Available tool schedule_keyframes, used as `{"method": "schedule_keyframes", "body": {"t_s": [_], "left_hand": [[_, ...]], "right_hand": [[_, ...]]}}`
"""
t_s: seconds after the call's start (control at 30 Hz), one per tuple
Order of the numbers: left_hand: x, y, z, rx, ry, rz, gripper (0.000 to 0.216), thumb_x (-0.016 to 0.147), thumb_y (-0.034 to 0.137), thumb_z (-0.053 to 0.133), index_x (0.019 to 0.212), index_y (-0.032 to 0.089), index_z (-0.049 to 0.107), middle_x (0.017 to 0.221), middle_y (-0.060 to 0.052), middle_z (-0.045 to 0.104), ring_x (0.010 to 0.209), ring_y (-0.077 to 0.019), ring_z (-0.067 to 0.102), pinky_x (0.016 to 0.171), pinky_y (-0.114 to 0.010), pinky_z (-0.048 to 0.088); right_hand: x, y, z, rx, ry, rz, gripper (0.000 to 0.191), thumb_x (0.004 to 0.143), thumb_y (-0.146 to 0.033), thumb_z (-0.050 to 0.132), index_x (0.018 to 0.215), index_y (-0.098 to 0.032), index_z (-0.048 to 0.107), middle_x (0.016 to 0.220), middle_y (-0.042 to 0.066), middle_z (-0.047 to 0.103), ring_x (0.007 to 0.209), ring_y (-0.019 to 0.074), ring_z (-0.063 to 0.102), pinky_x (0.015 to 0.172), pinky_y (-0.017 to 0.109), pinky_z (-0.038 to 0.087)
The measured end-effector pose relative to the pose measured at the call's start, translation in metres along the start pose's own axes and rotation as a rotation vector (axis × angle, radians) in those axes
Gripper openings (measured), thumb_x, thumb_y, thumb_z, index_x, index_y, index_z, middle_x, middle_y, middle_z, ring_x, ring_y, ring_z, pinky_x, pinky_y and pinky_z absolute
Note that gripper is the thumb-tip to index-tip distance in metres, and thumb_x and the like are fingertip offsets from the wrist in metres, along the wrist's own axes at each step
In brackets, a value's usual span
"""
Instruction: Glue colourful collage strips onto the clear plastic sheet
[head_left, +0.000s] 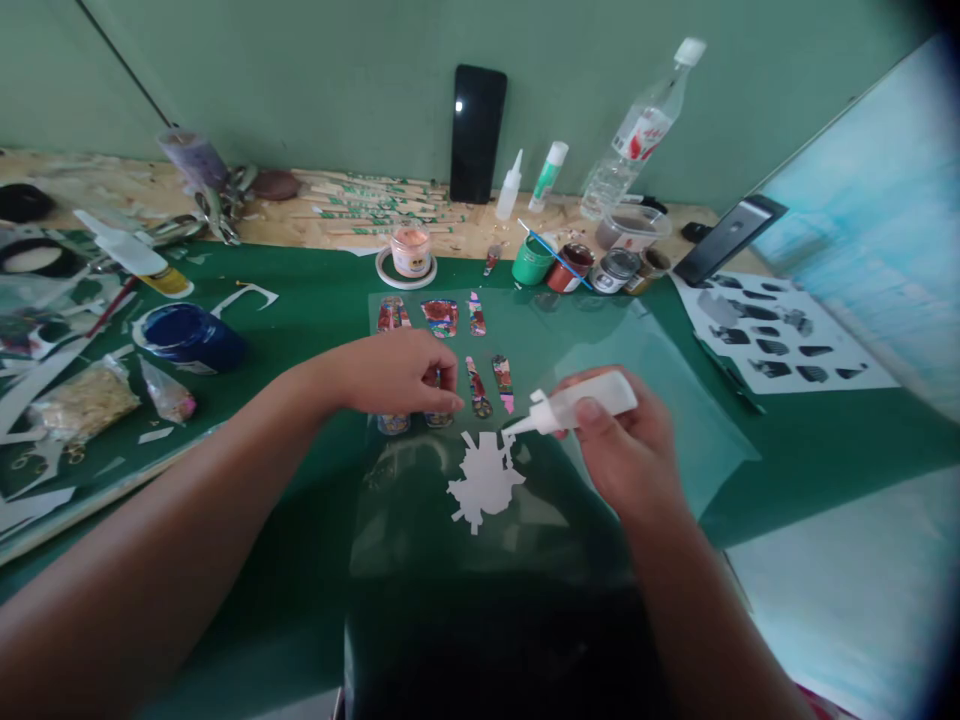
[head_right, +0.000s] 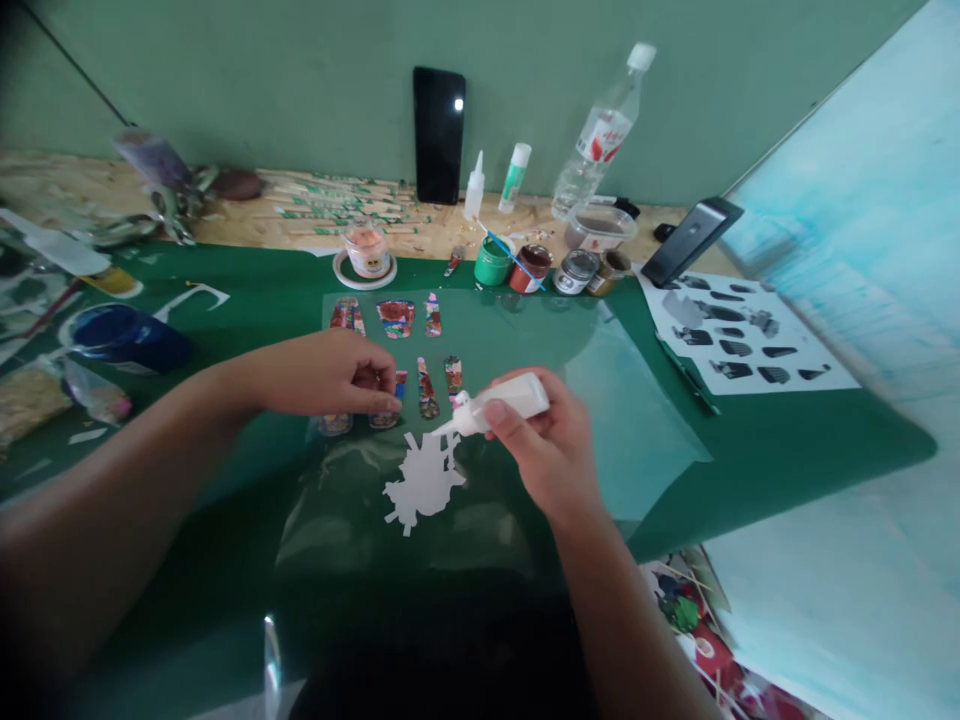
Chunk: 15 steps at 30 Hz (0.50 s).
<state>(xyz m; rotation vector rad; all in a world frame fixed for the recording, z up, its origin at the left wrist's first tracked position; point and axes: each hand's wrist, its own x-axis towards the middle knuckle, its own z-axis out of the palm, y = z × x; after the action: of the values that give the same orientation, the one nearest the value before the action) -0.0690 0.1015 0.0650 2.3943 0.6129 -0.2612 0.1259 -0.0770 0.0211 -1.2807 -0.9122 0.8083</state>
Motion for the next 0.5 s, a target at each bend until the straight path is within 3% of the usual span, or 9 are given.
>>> {"method": "schedule_keyframes", "body": {"t_s": [0.1,0.2,0.33,0.5], "left_hand": [[0.001,-0.004,0.003,-0.013,-0.181,-0.062,0.029,0.082,0.047,0.061,0.075,0.020,0.067,0.065,-0.002,0.069,0.058,-0.0146,0.061,0.054,-0.026,0.036],[0.002,-0.006,0.008,-0.042,-0.282,-0.133,0.036,0.084,0.051,0.056,0.066,0.021,0.063,0.056,-0.002,0.066,0.047,-0.0147,0.058,0.051,-0.027,0.038],[0.002,-0.003,0.010,-0.085,-0.295,-0.202,0.043,0.083,0.051,0.055,0.054,0.020,0.054,0.051,-0.002,0.063,0.040,-0.0133,0.054,0.050,-0.028,0.041],[0.004,-0.003,0.011,-0.097,-0.287,-0.205,0.041,0.081,0.049,0.058,0.052,0.020,0.054,0.051,-0.003,0.064,0.041,-0.0141,0.055,0.051,-0.028,0.041]], "right_hand": [[0.006,0.016,0.006,-0.008,-0.089,0.011,0.028,0.078,-0.045,0.080,0.091,-0.024,0.066,0.084,0.001,0.068,0.067,0.0145,0.061,0.059,0.029,0.050],[0.008,0.033,0.009,0.016,-0.094,0.033,0.028,0.082,-0.047,0.075,0.095,-0.024,0.067,0.086,0.001,0.070,0.068,0.0152,0.061,0.060,0.029,0.051],[0.007,0.044,0.006,-0.047,-0.099,0.051,0.033,0.082,-0.051,0.073,0.099,-0.022,0.069,0.081,0.002,0.072,0.064,0.0156,0.060,0.057,0.029,0.049],[0.006,0.045,0.003,-0.083,-0.133,0.063,0.028,0.084,-0.047,0.073,0.095,-0.021,0.070,0.077,0.002,0.071,0.058,0.0145,0.059,0.054,0.029,0.047]]}}
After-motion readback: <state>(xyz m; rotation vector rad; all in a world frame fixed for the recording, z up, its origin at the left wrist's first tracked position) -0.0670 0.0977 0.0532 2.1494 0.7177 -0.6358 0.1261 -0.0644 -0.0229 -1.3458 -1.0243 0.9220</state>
